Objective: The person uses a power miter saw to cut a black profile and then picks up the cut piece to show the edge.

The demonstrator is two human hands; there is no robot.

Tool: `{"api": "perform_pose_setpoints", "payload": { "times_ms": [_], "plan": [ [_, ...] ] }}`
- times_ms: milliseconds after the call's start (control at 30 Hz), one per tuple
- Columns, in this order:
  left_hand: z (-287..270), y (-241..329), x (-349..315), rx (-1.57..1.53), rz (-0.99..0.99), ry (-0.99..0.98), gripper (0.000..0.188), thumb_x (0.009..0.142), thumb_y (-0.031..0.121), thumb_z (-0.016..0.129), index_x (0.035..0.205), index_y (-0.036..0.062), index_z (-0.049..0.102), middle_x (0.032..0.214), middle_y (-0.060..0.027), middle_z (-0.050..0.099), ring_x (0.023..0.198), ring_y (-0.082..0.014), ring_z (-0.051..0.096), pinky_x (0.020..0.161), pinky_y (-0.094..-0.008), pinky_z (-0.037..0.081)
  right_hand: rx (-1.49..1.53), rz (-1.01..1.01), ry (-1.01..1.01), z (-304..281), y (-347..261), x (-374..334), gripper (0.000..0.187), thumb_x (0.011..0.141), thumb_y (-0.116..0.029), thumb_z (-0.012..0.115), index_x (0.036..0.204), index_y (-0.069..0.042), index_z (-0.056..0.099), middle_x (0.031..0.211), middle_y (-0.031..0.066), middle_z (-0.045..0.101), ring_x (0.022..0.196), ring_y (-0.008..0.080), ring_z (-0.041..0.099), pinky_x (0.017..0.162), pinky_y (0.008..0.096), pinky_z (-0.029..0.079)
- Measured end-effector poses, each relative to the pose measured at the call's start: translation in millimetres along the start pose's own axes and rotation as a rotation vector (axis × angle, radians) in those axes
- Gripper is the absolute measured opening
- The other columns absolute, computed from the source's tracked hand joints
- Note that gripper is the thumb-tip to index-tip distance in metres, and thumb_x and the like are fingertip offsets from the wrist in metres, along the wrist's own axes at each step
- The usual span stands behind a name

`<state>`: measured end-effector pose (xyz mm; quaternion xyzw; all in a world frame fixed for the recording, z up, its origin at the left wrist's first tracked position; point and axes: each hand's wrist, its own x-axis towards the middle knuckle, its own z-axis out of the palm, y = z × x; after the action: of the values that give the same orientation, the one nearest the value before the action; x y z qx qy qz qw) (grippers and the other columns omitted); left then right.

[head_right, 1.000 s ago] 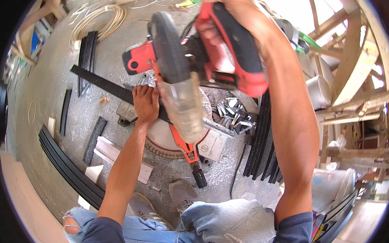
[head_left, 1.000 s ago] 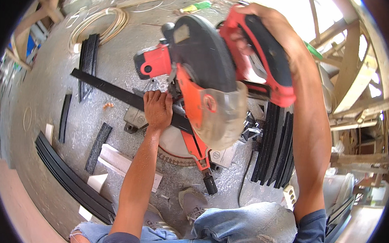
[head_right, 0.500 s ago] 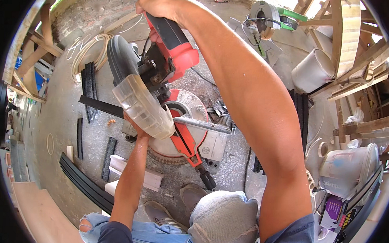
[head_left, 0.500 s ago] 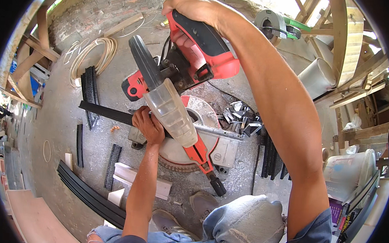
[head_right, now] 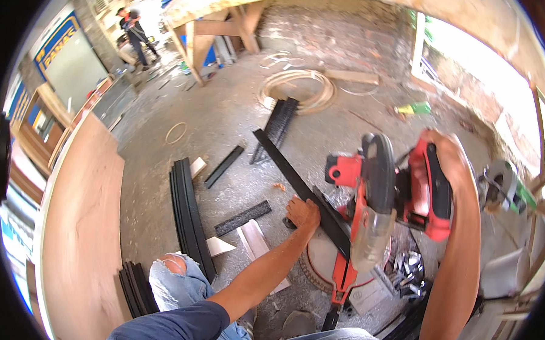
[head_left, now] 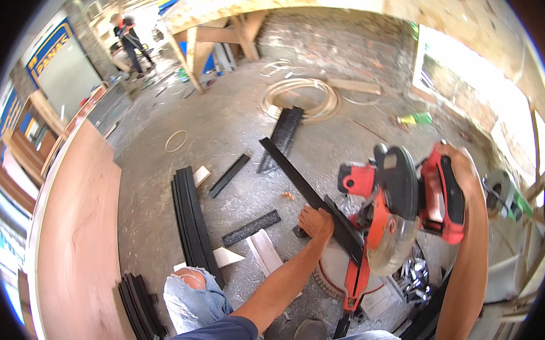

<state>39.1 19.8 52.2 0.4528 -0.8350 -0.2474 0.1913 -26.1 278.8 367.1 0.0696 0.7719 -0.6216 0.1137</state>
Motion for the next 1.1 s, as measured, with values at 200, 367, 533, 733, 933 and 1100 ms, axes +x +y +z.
{"api": "perform_pose_setpoints", "payload": {
  "times_ms": [200, 367, 533, 733, 933, 1100],
  "plan": [
    [-0.3, -15.4, 23.9, 0.019, -0.079, -0.138, 0.027, 0.091, 0.018, 0.061, 0.107, -0.0031, 0.065, 0.111, -0.0208, 0.066, 0.111, -0.0379, 0.062, 0.103, -0.0471, 0.046, 0.009, -0.067, -0.058, 6.8, 5.3, 5.5, 0.044, 0.092, -0.036, 0.059, 0.085, 0.007, 0.064, 0.072, 0.0201, 0.069, 0.050, 0.0261, 0.065, 0.045, 0.0363, 0.055],
    [-15.4, -6.3, 31.9, -0.180, -0.292, -0.064, 0.023, 0.090, 0.010, 0.059, 0.104, -0.0073, 0.062, 0.111, -0.0254, 0.063, 0.107, -0.0409, 0.063, 0.096, -0.0471, 0.052, 0.009, -0.031, -0.034, -6.1, 7.5, 11.2, 0.044, 0.089, -0.036, 0.058, 0.085, 0.008, 0.064, 0.071, 0.0211, 0.068, 0.049, 0.0272, 0.065, 0.043, 0.0371, 0.056],
    [-29.7, -43.1, 68.9, -0.279, -0.216, 0.076, 0.021, 0.090, 0.008, 0.057, 0.103, -0.0096, 0.057, 0.109, -0.0302, 0.059, 0.102, -0.0456, 0.062, 0.091, -0.0517, 0.051, 0.017, -0.051, -0.072, -3.8, 9.4, 12.2, 0.043, 0.088, -0.035, 0.058, 0.087, 0.007, 0.064, 0.068, 0.0204, 0.067, 0.048, 0.0264, 0.065, 0.043, 0.0380, 0.056],
    [-98.8, -68.2, 124.6, -0.527, 0.066, 0.319, 0.033, 0.095, 0.024, 0.061, 0.099, -0.0085, 0.056, 0.100, -0.0281, 0.058, 0.095, -0.0448, 0.058, 0.085, -0.0531, 0.045, 0.084, -0.047, -0.048, -1.8, 21.2, 22.1, 0.039, 0.088, -0.034, 0.060, 0.092, 0.004, 0.061, 0.069, 0.0197, 0.068, 0.046, 0.0254, 0.065, 0.041, 0.0363, 0.056],
    [-220.0, -19.3, 152.1, -0.780, 0.262, 0.424, 0.044, 0.093, 0.036, 0.071, 0.099, -0.0044, 0.056, 0.093, -0.0188, 0.054, 0.089, -0.0335, 0.054, 0.081, -0.0452, 0.045, 0.087, -0.114, -0.035, -10.9, 26.5, 21.7, 0.037, 0.089, -0.036, 0.060, 0.090, 0.001, 0.061, 0.067, 0.0182, 0.068, 0.044, 0.0240, 0.063, 0.039, 0.0356, 0.053],
    [-294.7, -3.6, 162.0, -0.836, 0.483, 0.510, 0.051, 0.086, 0.011, 0.079, 0.122, -0.0029, 0.046, 0.091, -0.0104, 0.064, 0.074, -0.0149, 0.062, 0.070, -0.0307, 0.053, -0.253, -0.265, 0.083, -21.1, 26.0, 28.5, 0.036, 0.090, -0.037, 0.061, 0.086, 0.000, 0.064, 0.066, 0.0142, 0.067, 0.055, 0.0228, 0.067, 0.053, 0.0361, 0.055]
  ]
}}
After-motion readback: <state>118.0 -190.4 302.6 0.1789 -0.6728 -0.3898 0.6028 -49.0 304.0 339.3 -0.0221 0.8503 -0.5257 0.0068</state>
